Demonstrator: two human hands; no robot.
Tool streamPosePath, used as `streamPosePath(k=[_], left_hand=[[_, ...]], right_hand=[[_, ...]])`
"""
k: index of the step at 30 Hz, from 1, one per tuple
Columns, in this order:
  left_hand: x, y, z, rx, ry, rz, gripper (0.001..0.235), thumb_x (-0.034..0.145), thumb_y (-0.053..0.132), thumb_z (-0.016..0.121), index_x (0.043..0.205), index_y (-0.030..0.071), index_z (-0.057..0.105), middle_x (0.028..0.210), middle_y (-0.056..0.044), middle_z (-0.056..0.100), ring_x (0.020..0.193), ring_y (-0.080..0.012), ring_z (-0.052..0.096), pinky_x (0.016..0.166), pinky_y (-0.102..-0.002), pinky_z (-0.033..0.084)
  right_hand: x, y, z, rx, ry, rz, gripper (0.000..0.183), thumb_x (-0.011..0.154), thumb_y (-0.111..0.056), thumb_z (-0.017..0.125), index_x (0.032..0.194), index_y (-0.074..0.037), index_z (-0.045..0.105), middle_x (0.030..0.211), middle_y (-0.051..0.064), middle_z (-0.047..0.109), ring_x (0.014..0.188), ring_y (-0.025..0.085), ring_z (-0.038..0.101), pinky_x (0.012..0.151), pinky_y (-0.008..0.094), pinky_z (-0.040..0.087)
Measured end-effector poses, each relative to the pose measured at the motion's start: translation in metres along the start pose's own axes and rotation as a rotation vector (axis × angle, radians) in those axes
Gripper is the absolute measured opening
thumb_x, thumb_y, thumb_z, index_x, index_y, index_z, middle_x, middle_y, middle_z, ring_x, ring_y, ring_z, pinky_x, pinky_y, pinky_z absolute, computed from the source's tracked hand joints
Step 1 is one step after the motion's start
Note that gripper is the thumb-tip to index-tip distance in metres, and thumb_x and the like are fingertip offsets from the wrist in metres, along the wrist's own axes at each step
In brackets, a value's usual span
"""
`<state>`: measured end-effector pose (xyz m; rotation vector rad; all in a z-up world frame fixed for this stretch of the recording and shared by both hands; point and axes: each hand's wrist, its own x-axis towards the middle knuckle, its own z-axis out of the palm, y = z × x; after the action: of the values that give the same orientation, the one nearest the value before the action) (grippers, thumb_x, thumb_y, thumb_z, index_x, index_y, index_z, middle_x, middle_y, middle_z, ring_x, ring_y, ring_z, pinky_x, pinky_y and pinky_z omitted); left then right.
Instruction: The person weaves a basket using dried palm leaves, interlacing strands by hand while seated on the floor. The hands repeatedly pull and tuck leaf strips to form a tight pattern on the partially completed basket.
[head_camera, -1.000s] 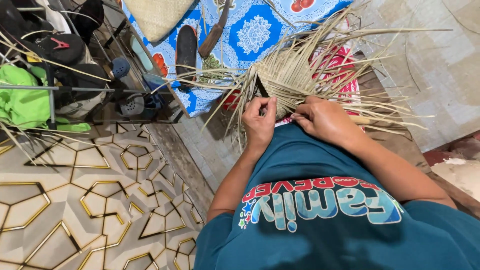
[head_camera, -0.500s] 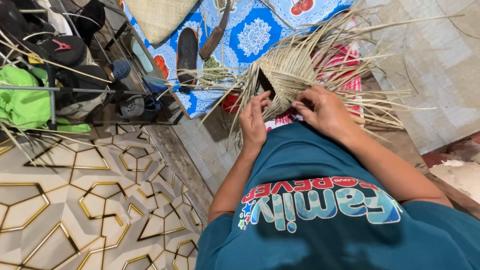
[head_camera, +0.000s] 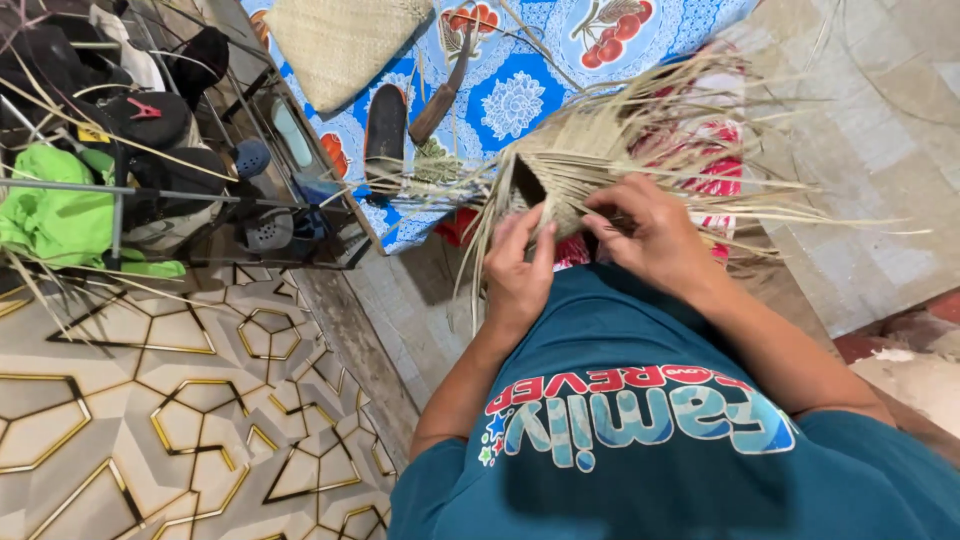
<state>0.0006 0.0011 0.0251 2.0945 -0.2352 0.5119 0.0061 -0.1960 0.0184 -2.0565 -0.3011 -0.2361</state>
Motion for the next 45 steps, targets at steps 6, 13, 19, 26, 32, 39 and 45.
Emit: streamPosePath(k=[6, 13, 19, 26, 32, 39, 45], left_hand=[[0.018, 0.038, -0.015, -0.303, -0.174, -0.215, 0.020, 0.094, 0.007, 0.074, 0.114, 0.006, 0.077, 0.100, -0.014, 0.079, 0.103, -0.0261, 0.075, 0.093, -0.040, 0.059], [0.057, 0.000, -0.029, -0.246, -0.209, -0.491, 0.026, 0.097, 0.017, 0.065, 0.118, 0.003, 0.073, 0.091, -0.007, 0.077, 0.076, -0.0115, 0.071, 0.065, -0.024, 0.061], [0.068, -0.045, -0.013, -0.487, -0.164, -0.629, 0.024, 0.098, 0.009, 0.067, 0.120, -0.002, 0.071, 0.097, -0.016, 0.078, 0.082, -0.0185, 0.074, 0.077, -0.034, 0.063], [0.090, 0.014, -0.013, -0.479, -0.210, -0.509, 0.023, 0.097, 0.009, 0.069, 0.118, 0.000, 0.072, 0.094, -0.015, 0.078, 0.090, -0.0143, 0.070, 0.082, -0.037, 0.063], [0.066, 0.027, 0.014, -0.308, -0.532, -0.138, 0.048, 0.095, 0.015, 0.075, 0.141, 0.011, 0.062, 0.122, -0.021, 0.073, 0.117, -0.0360, 0.070, 0.101, -0.045, 0.055], [0.040, 0.036, 0.033, -0.001, -0.626, 0.313, 0.076, 0.092, 0.033, 0.075, 0.154, 0.002, 0.043, 0.130, -0.024, 0.065, 0.115, -0.0391, 0.065, 0.102, -0.050, 0.048], [0.057, 0.054, 0.022, -0.010, -0.609, 0.512, 0.074, 0.093, 0.034, 0.073, 0.153, 0.002, 0.045, 0.144, -0.029, 0.054, 0.138, -0.0501, 0.051, 0.119, -0.056, 0.039]], right_hand=[[-0.010, -0.029, -0.039, 0.030, 0.227, -0.069, 0.027, 0.089, -0.005, 0.087, 0.114, -0.009, 0.079, 0.091, 0.008, 0.066, 0.074, 0.028, 0.065, 0.062, 0.035, 0.051], [-0.025, -0.044, -0.075, 0.010, 0.350, -0.023, 0.014, 0.105, 0.009, 0.075, 0.117, 0.004, 0.070, 0.106, 0.020, 0.066, 0.080, 0.019, 0.058, 0.062, 0.027, 0.042], [-0.015, -0.021, -0.065, 0.001, 0.337, 0.007, 0.034, 0.098, 0.002, 0.085, 0.128, -0.002, 0.070, 0.113, 0.018, 0.060, 0.064, 0.019, 0.050, 0.051, 0.028, 0.038], [0.035, -0.049, -0.055, -0.310, 0.053, -0.014, 0.097, 0.075, -0.031, 0.094, 0.152, -0.003, 0.043, 0.134, 0.025, 0.047, 0.111, 0.050, 0.062, 0.063, 0.064, 0.060], [0.055, -0.022, -0.048, -0.358, -0.357, 0.575, 0.124, 0.077, -0.019, 0.087, 0.166, -0.016, 0.001, 0.139, 0.039, 0.051, 0.116, 0.064, 0.059, 0.098, 0.075, 0.045], [0.038, 0.074, -0.036, -0.301, -0.225, 0.618, 0.087, 0.076, -0.010, 0.084, 0.153, -0.013, 0.044, 0.113, 0.039, 0.068, 0.109, 0.061, 0.064, 0.091, 0.069, 0.050], [0.058, 0.108, -0.042, -0.087, -0.235, 0.714, 0.062, 0.070, -0.027, 0.080, 0.131, -0.022, 0.068, 0.111, 0.023, 0.074, 0.114, 0.046, 0.066, 0.099, 0.056, 0.050]])
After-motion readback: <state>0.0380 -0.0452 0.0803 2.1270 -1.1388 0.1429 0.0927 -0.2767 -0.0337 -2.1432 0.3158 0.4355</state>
